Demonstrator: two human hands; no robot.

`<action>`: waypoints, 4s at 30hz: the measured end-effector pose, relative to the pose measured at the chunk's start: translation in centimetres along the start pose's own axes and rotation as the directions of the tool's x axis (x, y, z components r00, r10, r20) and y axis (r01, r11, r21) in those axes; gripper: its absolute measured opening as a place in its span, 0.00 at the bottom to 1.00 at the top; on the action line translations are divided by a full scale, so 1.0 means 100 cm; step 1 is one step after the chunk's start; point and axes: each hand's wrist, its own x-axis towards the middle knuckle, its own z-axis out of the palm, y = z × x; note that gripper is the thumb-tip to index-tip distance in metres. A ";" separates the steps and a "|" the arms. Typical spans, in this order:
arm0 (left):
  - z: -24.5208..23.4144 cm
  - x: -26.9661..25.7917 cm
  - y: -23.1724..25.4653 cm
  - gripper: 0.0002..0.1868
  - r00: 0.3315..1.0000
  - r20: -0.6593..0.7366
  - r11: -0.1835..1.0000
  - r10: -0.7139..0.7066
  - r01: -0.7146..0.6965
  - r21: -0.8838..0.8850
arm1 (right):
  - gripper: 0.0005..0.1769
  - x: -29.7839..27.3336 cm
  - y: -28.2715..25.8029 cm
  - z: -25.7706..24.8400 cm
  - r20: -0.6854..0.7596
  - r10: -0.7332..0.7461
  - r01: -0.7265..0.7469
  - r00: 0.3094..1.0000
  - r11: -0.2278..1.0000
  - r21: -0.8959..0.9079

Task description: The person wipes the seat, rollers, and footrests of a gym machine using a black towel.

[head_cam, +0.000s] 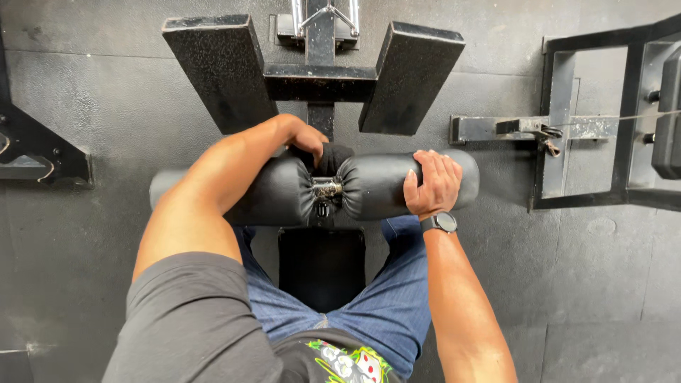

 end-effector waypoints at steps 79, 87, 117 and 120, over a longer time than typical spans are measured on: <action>0.187 -0.154 -0.050 0.46 -0.475 -0.633 0.771 0.611 0.177 0.612 | 0.18 0.053 -0.074 -0.012 0.015 0.060 -0.058 0.998 0.993 -0.107; 0.118 -0.188 -0.116 0.35 -0.624 -0.640 0.893 0.449 0.286 0.347 | 0.14 0.041 -0.083 -0.016 -0.099 0.108 -0.113 0.989 0.993 -0.044; 0.085 -0.205 -0.133 0.37 0.136 -0.990 0.981 -0.031 0.196 -0.003 | 0.12 0.041 -0.083 -0.011 -0.167 0.096 -0.102 0.981 0.994 -0.026; 0.079 -0.191 -0.082 0.34 0.316 -0.949 0.981 -0.014 0.189 0.049 | 0.13 0.044 -0.087 -0.017 -0.141 0.086 -0.091 0.986 0.996 -0.025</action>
